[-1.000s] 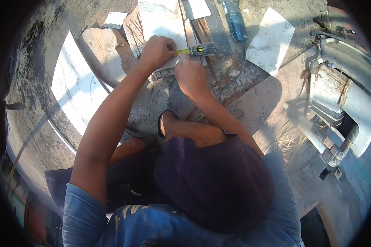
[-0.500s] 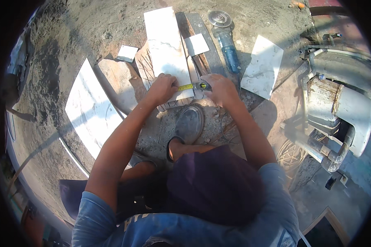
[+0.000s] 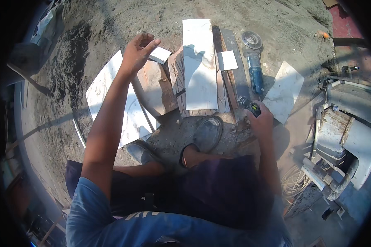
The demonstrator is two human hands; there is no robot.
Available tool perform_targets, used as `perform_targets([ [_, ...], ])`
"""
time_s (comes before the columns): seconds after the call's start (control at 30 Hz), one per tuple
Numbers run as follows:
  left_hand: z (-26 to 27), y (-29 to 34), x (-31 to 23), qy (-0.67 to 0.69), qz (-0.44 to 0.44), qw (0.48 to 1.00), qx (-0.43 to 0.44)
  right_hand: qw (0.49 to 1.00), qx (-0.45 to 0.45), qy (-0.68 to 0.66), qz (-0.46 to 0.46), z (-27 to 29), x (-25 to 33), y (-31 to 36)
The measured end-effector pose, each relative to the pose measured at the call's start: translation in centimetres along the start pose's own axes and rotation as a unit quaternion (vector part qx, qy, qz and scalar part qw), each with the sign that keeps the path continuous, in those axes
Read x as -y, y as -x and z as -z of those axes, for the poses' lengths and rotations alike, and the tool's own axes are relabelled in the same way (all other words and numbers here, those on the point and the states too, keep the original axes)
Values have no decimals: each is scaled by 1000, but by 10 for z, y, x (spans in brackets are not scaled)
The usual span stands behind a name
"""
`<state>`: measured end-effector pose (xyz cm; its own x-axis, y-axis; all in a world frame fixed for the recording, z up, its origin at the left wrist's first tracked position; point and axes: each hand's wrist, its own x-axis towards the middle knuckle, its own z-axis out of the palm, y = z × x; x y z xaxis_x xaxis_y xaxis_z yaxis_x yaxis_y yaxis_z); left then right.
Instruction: The person measures a marble tile with a tape measure and marks it with a pencil. They then use an angle grinder to cut along the marked line on the tile.
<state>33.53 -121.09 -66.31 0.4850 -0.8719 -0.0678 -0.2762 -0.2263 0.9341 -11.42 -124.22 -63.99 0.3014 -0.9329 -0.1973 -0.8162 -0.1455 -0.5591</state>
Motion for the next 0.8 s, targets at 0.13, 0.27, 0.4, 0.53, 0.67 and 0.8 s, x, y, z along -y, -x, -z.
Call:
perform_targets([
  [0.13,126,-25,91,-208,159,964,-54,991,80,71,-84,6,-113,28],
  [0.27,239,42,161,-449,182,875,16,980,148,98,-87,22,-180,42],
  [0.4,313,153,206,-463,234,854,47,977,175,120,-27,25,-194,26],
  [0.53,298,225,209,-306,411,856,78,979,61,194,-3,44,-161,5],
  [0.67,285,299,235,-223,496,839,3,993,50,98,35,45,-23,-41],
  [0.8,286,417,350,-166,568,788,-168,934,310,-158,84,-5,55,-116],
])
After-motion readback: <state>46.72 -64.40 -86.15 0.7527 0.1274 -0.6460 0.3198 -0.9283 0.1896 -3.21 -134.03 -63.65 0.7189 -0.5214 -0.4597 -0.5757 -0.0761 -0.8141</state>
